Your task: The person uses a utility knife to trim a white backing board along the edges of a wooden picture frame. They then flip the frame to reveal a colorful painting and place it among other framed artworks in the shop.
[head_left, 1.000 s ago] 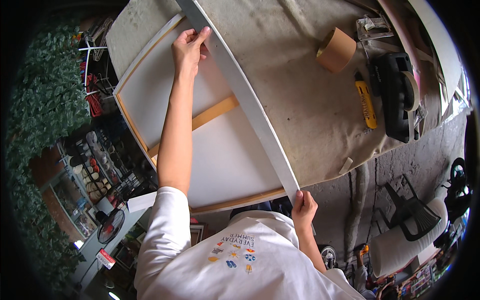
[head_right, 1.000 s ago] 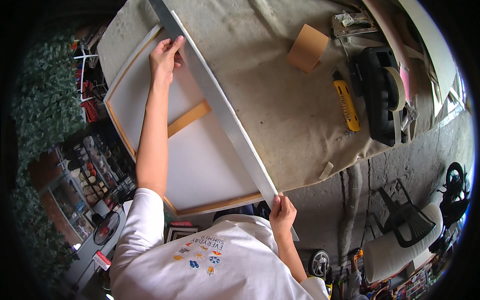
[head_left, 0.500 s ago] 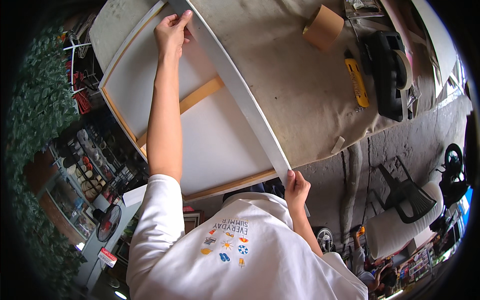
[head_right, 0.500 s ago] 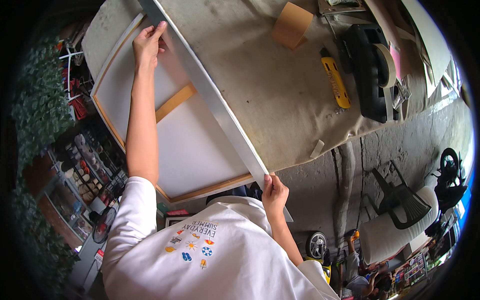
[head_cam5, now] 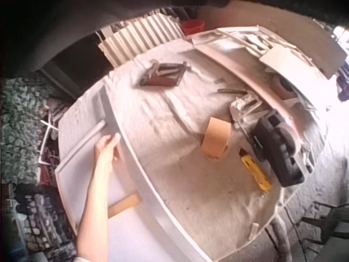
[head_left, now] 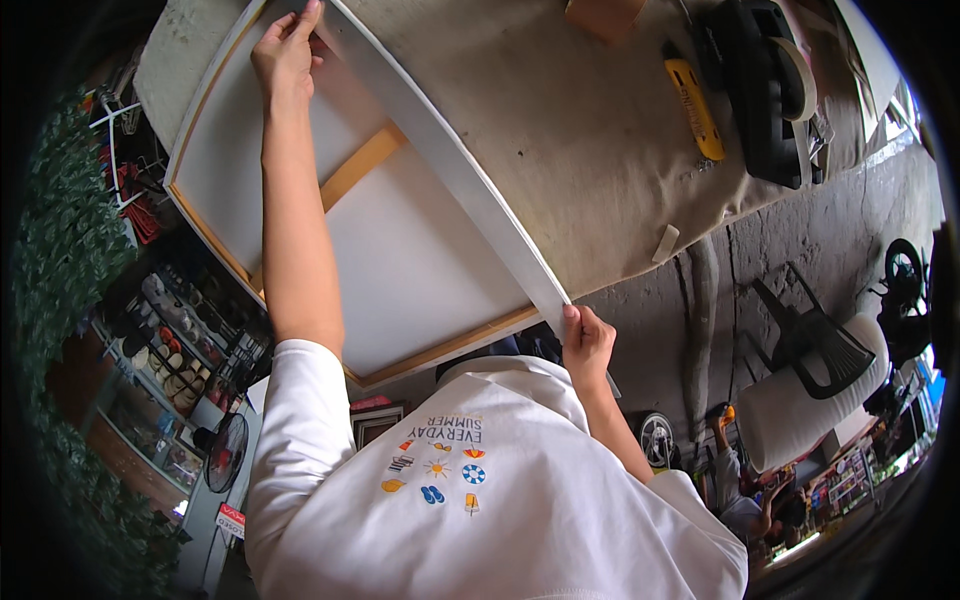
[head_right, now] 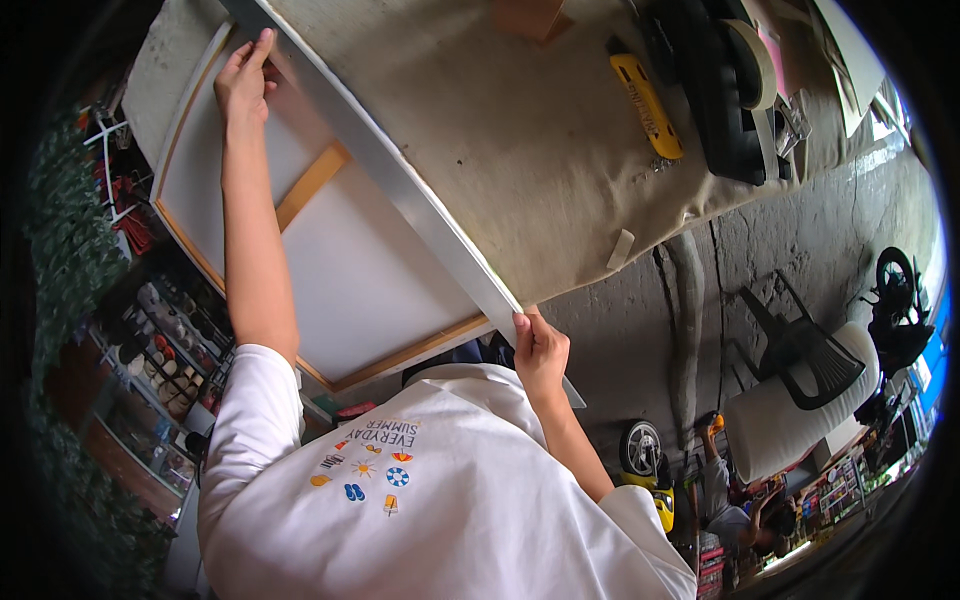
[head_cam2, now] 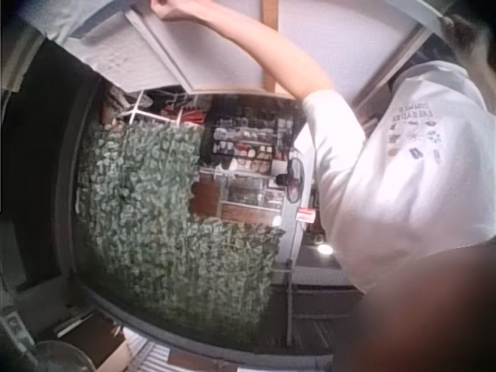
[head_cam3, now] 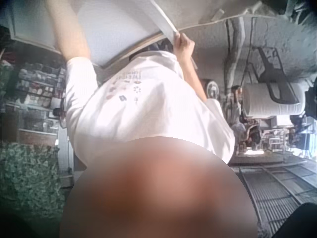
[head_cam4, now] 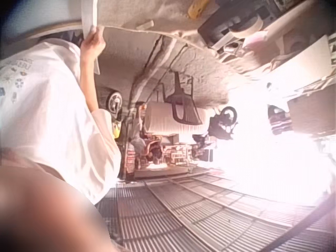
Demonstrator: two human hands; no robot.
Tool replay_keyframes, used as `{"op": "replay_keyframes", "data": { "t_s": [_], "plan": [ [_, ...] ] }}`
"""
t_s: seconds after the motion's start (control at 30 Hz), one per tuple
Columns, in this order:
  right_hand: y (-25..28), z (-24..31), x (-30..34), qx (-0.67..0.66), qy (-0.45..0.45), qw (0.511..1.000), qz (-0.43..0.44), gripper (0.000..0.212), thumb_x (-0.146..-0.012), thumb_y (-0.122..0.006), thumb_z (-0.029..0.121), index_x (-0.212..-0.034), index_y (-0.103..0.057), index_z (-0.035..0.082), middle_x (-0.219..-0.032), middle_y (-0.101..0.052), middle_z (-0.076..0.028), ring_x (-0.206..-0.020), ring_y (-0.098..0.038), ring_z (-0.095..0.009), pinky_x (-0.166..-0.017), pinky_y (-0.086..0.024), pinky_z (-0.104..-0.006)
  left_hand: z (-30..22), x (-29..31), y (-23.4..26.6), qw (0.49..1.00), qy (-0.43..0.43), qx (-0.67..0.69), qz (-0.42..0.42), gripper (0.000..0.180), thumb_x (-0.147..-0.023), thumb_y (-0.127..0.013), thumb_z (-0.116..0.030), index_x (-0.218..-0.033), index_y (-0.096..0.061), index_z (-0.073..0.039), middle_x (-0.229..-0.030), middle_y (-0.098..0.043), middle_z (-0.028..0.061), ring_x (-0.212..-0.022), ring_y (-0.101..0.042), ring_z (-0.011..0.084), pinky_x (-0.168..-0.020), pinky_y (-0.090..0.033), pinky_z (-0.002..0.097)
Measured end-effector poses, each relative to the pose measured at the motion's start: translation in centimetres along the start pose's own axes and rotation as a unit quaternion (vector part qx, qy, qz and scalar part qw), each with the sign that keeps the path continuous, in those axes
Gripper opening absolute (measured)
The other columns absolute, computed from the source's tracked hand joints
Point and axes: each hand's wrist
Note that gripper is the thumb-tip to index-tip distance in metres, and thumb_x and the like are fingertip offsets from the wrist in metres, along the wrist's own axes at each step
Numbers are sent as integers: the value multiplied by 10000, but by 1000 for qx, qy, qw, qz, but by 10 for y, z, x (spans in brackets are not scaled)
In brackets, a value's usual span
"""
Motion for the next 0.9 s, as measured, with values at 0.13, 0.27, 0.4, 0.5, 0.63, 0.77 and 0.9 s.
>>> {"op": "replay_keyframes", "data": {
  "t_s": [0.13, 0.27, 0.4, 0.5, 0.63, 0.77, 0.9],
  "plan": [
    [-1, 0, -3, 23, -17, 999, 24, 262, -999, -611, 188, -832, -649, -10, -561, -476, -176, -453, -459, -277, -480, -411, -334, -1, -4, 1, 1000, -10, 14, 13, 490, -780, -865, -379, -1096, -692, -47, -889, -704, -6, -651, -599, 84, -483, -405, 211],
    [0, 2, 0, 19, -46, 999, 14, 296, -996, -620, 208, -810, -641, -21, -550, -404, -155, -463, -389, -169, -465, -375, -317, -3, 0, -2, 999, -4, 35, 22, 495, -779, -867, -353, -1085, -678, -13, -877, -699, 18, -630, -614, 96, -447, -412, 232],
    [-1, -4, 3, 17, -66, 997, 37, 395, -1032, -559, 257, -771, -627, -32, -534, -564, -73, -529, -528, -77, -500, -429, -290, -21, 22, -11, 998, -10, 54, 9, 456, -785, -861, -314, -1034, -677, 21, -845, -693, 34, -583, -602, 100, -414, -409, 245],
    [-2, -2, 3, 15, -59, 998, 29, 409, -1037, -546, 281, -786, -638, -30, -541, -590, -97, -515, -548, -99, -499, -435, -301, -29, 26, -10, 998, 1, 55, 5, 426, -807, -846, -298, -1020, -675, 29, -834, -693, 39, -565, -600, 104, -403, -403, 245],
    [-2, -7, 4, 33, -70, 996, 35, 414, -1034, -553, 288, -784, -642, -30, -552, -610, -100, -513, -566, -112, -502, -441, -301, -33, 30, -12, 999, -4, 42, -11, 412, -817, -840, -284, -1015, -672, 36, -829, -694, 49, -540, -594, 107, -393, -396, 246],
    [-8, -19, 9, -5, -55, 998, 3, 303, -1006, -613, 243, -855, -669, -14, -550, -389, -122, -512, -350, -128, -472, -366, -299, -36, 33, -15, 999, 4, 46, -6, 410, -813, -844, -270, -1008, -668, 44, -816, -691, 62, -565, -604, 104, -396, -418, 248],
    [-4, -15, 7, 27, -53, 998, 15, 352, -1012, -599, 270, -824, -661, -21, -535, -492, -127, -507, -423, -106, -490, -406, -303, -20, 27, -7, 998, -63, 3, 0, 614, -807, -847, -267, -1213, -538, 75, -912, -671, 116, -662, -636, 170, -435, -498, 282]
  ]
}}
Point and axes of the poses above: each hand's wrist, its own x-axis away from the middle knuckle, its own y-axis out of the back of the hand, z = x × y
